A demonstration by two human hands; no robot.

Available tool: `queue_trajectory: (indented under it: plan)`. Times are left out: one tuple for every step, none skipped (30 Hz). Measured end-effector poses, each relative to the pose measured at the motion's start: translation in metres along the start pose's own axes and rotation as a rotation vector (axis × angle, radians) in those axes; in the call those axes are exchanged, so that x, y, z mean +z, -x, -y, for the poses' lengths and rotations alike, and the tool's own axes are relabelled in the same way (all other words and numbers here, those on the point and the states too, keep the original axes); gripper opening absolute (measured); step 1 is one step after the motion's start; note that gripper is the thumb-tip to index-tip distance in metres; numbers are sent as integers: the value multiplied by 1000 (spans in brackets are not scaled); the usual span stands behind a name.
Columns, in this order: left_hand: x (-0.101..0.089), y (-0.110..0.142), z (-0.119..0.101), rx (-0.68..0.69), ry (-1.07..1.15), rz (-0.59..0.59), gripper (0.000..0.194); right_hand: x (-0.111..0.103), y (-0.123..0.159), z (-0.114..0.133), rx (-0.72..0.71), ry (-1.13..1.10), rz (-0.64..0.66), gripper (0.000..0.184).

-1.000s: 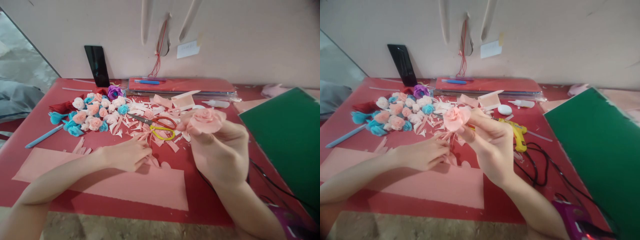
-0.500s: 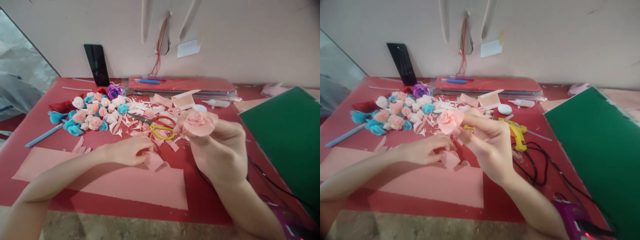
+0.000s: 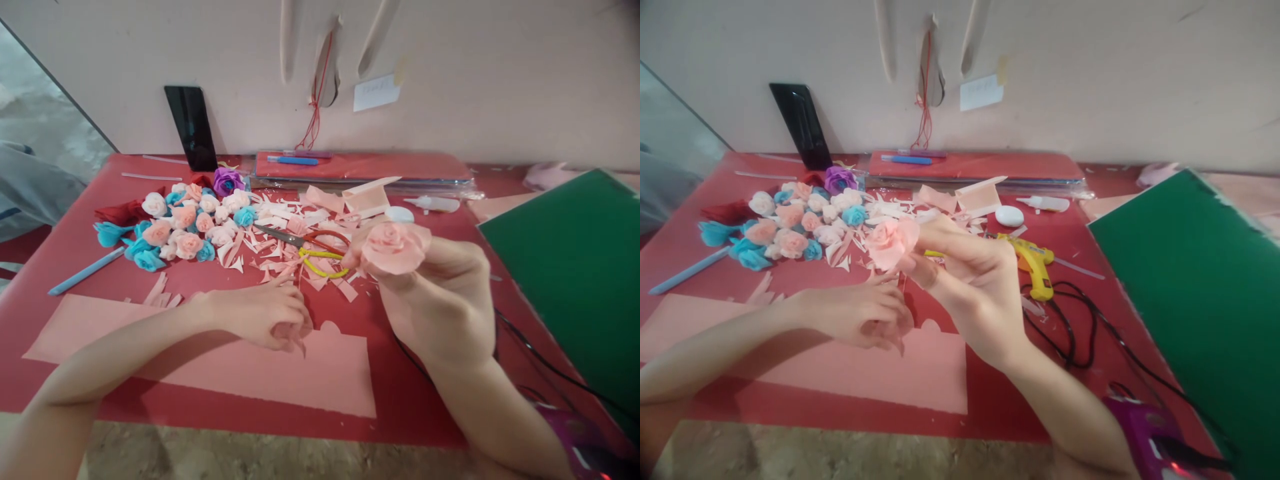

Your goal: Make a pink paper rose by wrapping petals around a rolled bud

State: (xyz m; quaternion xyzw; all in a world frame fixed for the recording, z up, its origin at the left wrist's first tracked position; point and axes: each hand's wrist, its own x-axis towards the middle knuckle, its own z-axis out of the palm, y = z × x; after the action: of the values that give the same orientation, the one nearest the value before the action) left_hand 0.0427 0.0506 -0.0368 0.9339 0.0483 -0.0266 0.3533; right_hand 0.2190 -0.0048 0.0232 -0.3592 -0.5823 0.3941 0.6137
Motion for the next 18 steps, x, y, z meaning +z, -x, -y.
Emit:
queue_trajectory:
  plan:
    - [0,0,-1,-9,-32,8,9,0,0,0,1,3,-2,17]
    - [0,0,-2,-23,-50,8,11,0,0,0,0,7,-4,17]
    - [0,0,-3,-37,-70,13,15,0,0,0,-1,6,-6,16]
    - [0,0,-4,-49,-86,19,19,1,0,0,0,3,-7,16]
    - [-1,-1,-4,-57,-97,28,24,1,0,0,1,-2,-7,16]
    - [0,-1,-5,-67,-112,35,29,1,0,0,0,-3,-7,16]
    - [0,-1,-5,-76,-126,42,33,1,0,0,0,-3,-8,16]
    - [0,-1,-5,-82,-137,47,37,1,0,0,1,-2,-8,15]
    - [1,-1,-5,-85,-141,51,38,1,0,1,2,0,-8,15]
    - [2,-2,-4,-83,-137,53,38,1,0,1,3,-1,-8,15]
    - [3,-2,-3,-79,-131,54,37,1,0,1,4,-4,-8,15]
    - [4,-2,-3,-74,-123,55,35,1,0,1,6,-5,-7,16]
    - [5,-2,-2,-68,-113,55,32,1,0,1,7,-4,-7,16]
    - [5,-2,-2,-62,-103,54,28,1,0,1,7,-2,-9,16]
    - [5,-2,-3,-57,-91,50,25,1,0,1,8,2,-11,16]
    - [5,-1,-4,-53,-79,44,21,1,0,1,10,11,-11,15]
    - [4,-1,-5,-48,-67,37,17,1,0,1,11,19,-11,15]
    - [2,0,-6,-49,-55,10,13,1,0,1,11,24,-9,14]
